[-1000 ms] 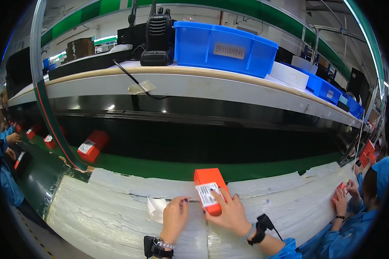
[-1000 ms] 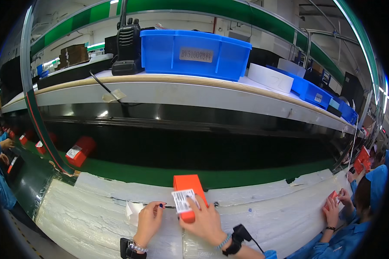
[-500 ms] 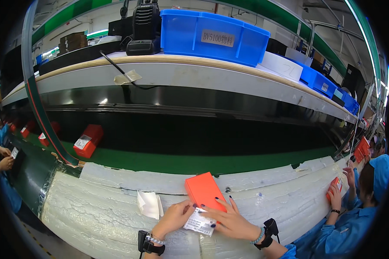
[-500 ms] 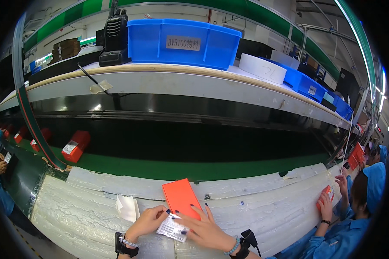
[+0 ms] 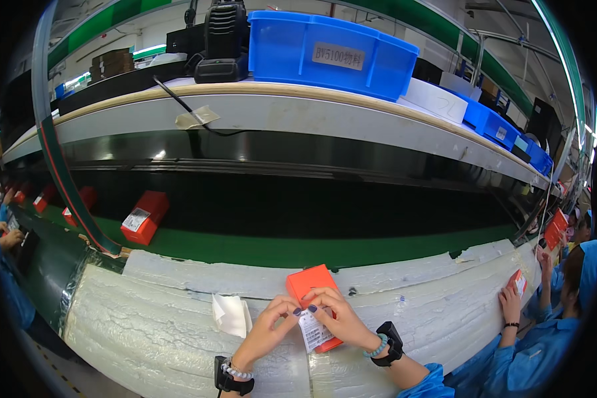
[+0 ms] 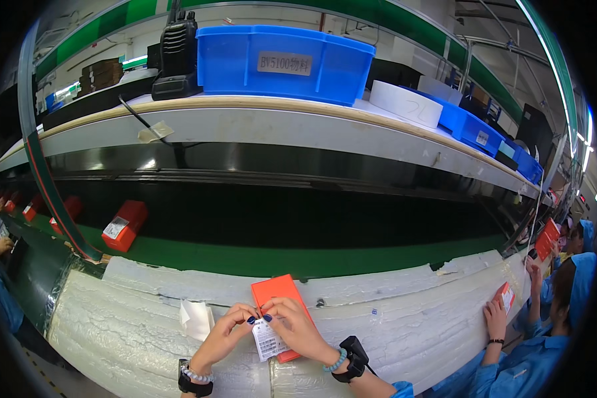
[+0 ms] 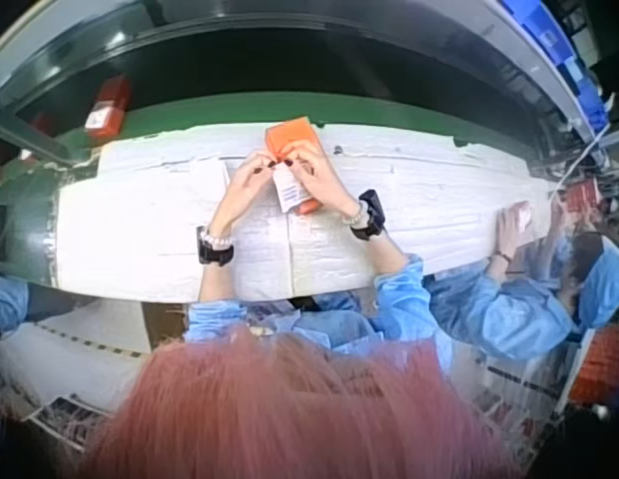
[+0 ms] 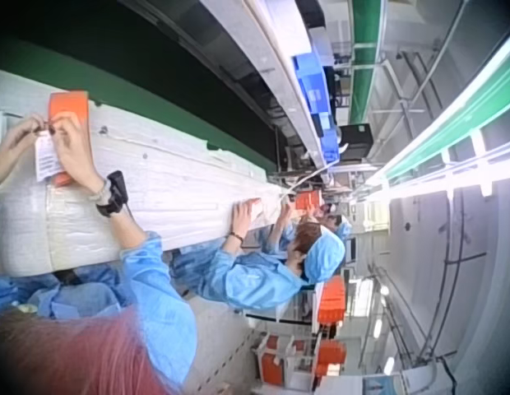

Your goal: Applying adhesive labels to small red boxes on a conveyor belt in a factory setting.

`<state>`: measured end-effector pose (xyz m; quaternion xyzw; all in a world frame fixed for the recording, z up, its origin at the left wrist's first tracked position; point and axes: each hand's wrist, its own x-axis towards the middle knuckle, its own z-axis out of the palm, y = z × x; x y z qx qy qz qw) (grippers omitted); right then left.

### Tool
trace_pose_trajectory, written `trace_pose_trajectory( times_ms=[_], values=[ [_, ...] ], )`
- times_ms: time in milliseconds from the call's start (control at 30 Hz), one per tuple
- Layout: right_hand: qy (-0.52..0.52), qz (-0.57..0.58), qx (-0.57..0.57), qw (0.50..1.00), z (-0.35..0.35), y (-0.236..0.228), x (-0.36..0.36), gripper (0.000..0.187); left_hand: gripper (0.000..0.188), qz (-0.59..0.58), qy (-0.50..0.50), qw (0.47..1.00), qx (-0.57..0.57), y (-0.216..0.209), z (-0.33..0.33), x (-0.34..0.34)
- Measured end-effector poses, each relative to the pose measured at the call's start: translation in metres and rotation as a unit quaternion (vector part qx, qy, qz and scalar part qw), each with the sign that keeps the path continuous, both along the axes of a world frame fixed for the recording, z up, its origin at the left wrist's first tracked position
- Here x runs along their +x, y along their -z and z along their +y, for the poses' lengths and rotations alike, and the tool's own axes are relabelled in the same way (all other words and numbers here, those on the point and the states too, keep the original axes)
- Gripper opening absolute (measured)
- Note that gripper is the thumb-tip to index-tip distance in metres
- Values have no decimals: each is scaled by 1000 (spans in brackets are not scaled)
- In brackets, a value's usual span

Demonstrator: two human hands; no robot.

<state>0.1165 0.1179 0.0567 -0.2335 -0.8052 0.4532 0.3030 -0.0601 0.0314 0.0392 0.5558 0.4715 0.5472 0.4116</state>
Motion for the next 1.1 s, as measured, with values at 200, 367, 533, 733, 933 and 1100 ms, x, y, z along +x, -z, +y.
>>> trace_pose_trajectory(
  times_ms=[200, 367, 533, 733, 933, 1100],
  values=[
    [21, 9, 42, 999, -8, 5, -8, 18, 12, -61, -21, 997, 36, 1, 5, 15],
    [-2, 38, 79, 996, -19, -1, -12, 38, 14, -139, -46, 989, 21, 8, 6, 21],
    [-25, 66, 31, 997, -15, 4, -6, 40, 18, -136, -67, 988, 21, 3, 5, 25],
    [-41, 116, -9, 992, 14, 1, 26, 25, 23, -349, -125, 928, -27, -4, 8, 13],
    [-64, 300, -233, 923, 44, -11, 67, 42, 14, -157, -147, 972, -91, -5, 3, 2],
    [-54, 50, -215, 974, 28, -24, 55, 57, 26, 72, 34, 964, -253, 13, -1, 2]
  ],
)
